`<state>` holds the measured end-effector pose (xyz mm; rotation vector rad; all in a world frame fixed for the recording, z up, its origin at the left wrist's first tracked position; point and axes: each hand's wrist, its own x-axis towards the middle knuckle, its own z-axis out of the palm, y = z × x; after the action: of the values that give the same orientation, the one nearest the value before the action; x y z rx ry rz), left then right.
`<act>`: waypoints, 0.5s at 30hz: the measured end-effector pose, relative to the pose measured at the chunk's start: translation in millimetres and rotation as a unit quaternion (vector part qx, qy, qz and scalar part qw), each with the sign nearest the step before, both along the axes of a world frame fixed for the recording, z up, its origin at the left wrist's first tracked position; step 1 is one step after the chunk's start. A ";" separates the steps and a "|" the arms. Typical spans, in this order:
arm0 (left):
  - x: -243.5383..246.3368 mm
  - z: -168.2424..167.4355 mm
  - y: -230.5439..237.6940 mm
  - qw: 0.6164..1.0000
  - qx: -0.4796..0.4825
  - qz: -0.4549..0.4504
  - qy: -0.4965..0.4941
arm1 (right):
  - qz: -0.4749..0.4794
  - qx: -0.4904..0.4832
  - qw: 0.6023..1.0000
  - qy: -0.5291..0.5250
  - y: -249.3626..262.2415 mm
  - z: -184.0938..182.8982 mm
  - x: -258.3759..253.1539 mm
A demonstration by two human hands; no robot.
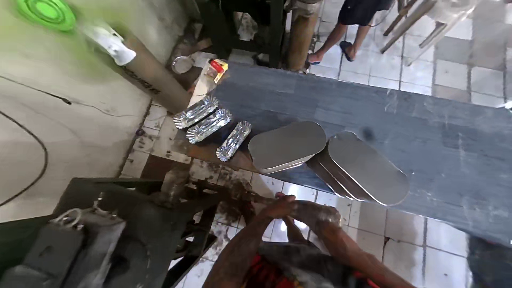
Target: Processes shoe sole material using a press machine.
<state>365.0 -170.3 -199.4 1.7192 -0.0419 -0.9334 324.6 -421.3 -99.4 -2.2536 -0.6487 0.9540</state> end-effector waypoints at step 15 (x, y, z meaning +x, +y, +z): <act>-35.2 172.1 114.5 0.965 0.046 0.241 -0.090 | 0.179 -0.102 0.968 0.142 -0.8 -31.7 -68.8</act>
<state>329.8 -55.8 -27.3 1.7841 0.2933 -0.4242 255.8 -422.1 -131.2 -2.1477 -0.8761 1.5521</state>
